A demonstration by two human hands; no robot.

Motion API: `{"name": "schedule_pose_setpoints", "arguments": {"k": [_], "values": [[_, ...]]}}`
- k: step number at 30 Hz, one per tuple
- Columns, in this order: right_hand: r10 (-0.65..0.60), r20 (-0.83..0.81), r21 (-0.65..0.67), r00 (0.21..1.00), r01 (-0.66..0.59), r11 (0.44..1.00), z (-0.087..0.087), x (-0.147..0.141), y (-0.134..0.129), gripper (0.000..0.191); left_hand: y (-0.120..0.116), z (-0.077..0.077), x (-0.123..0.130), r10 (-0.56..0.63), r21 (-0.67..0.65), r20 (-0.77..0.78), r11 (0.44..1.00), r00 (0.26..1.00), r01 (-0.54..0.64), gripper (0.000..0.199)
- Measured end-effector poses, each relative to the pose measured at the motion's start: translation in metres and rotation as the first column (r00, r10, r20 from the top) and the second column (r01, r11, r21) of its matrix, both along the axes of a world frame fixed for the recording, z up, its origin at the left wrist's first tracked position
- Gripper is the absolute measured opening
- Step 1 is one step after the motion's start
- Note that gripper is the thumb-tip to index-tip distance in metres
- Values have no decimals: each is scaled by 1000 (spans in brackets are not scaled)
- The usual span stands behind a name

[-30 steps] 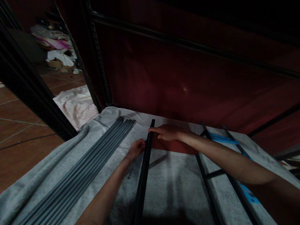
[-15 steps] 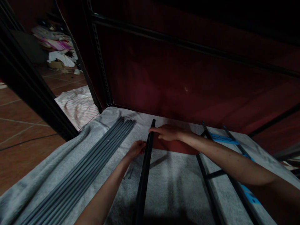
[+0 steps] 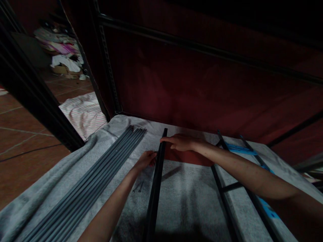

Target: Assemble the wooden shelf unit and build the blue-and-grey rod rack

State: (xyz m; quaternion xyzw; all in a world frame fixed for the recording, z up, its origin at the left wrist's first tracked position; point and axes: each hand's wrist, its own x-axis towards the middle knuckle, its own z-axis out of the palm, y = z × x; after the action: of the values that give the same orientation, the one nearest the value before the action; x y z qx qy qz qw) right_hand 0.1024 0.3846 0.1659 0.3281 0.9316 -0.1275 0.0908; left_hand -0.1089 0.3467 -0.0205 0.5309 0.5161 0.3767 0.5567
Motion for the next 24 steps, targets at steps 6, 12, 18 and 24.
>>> {"name": "schedule_pose_setpoints", "arguments": {"k": [6, 12, 18, 24], "values": [[2, -5, 5, 1000, -2, 1000, 3, -1, -2, 66, 3, -2, 7, 34, -2, -15, 999, 999, -34, 43], [22, -13, 4, 1000, -22, 1000, 0, 0, -1, 66, 0, 3, 6, 28, 54, -39, 998, 999, -26, 34], [23, -11, 1, 1000, -23, 1000, -2, 1, 1, 67, -2, 10, -1, -53, 121, -81, 991, 995, 63, 22], [24, -6, 7, 1000, -24, 1000, -2, 0, 1, 67, 3, 6, -4, -84, 132, -143, 986, 986, 103, 21]]}}
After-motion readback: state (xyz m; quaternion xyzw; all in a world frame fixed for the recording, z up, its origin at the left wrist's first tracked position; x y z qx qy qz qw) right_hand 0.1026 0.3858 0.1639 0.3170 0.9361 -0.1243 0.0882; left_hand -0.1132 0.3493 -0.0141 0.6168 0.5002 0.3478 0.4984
